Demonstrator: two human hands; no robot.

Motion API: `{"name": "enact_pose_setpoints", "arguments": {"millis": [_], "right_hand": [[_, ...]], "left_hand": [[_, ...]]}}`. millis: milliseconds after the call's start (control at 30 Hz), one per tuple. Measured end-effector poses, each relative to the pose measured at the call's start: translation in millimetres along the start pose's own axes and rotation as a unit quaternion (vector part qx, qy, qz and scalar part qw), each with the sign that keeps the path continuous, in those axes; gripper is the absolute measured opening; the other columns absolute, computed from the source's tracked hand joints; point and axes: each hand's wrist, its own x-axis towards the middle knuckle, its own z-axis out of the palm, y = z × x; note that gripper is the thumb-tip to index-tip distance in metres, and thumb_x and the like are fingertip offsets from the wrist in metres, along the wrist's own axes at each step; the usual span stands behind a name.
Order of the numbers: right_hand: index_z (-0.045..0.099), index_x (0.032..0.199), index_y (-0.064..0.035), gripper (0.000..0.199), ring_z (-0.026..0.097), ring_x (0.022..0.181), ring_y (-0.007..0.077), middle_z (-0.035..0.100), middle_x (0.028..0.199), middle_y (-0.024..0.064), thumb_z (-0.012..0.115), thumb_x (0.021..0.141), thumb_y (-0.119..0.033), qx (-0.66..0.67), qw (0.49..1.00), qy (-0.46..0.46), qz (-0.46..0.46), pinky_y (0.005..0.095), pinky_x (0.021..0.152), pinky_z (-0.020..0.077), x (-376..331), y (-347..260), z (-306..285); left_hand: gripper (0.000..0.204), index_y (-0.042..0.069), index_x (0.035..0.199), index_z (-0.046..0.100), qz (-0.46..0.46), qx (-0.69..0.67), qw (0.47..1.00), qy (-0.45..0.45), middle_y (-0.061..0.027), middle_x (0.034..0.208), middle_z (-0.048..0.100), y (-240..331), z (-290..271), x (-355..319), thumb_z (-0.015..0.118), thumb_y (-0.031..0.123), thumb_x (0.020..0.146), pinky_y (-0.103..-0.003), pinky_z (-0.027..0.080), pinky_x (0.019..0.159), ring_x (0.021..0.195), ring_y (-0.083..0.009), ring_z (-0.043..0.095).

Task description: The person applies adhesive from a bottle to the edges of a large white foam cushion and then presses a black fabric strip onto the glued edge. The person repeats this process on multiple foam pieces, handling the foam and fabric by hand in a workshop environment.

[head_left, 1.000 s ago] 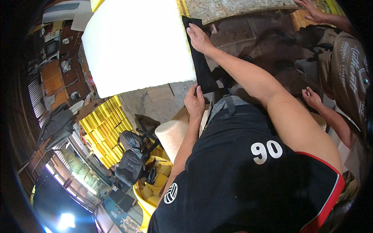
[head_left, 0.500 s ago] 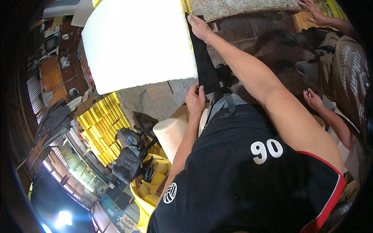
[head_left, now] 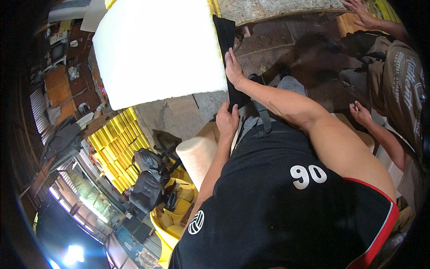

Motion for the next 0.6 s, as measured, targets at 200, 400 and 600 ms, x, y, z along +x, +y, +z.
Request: {"name": "enact_pose_setpoints", "arguments": {"millis": [200, 400, 600], "right_hand": [[0.018, 0.15, 0.0089, 0.068, 0.018, 0.147, 0.0362, 0.021, 0.156, 0.0294, 0.028, 0.105, -0.042, 0.0, 1.0, -0.002, -0.02, 0.0373, 0.12, 0.0161, 3.4, 3.6, -1.3], [0.024, 0.148, 0.0097, 0.064, 0.022, 0.144, 0.042, 0.024, 0.153, 0.0316, 0.029, 0.106, -0.038, -0.039, 0.994, 0.015, -0.098, 0.0409, 0.119, 0.0165, 16.5, 5.2, 0.1], [0.025, 0.15, 0.0034, 0.065, 0.023, 0.145, 0.0368, 0.025, 0.156, 0.0247, 0.029, 0.105, -0.043, -0.048, 0.994, 0.02, -0.093, 0.0384, 0.119, 0.0172, 10.8, 2.0, 4.3]], "left_hand": [[0.03, -0.001, 0.093, 0.067, 0.019, 0.028, 0.999, 0.024, -0.0251, 0.088, 0.066, -16.7, 5.3, -14.3, 0.065, 0.028, 0.088, -0.047, 0.049, 0.072, 0.083, -0.0433, 0.065], [0.028, -0.001, 0.095, 0.068, 0.025, 0.049, 0.998, 0.013, -0.0216, 0.086, 0.065, -13.0, 4.1, -25.5, 0.065, 0.027, 0.089, -0.046, 0.049, 0.075, 0.085, -0.041, 0.063], [0.025, 0.0, 0.089, 0.06, 0.095, 0.048, 0.994, 0.025, -0.0211, 0.08, 0.06, -32.4, 8.5, -30.1, 0.066, 0.024, 0.087, -0.048, 0.047, 0.074, 0.087, -0.0431, 0.059]]}}
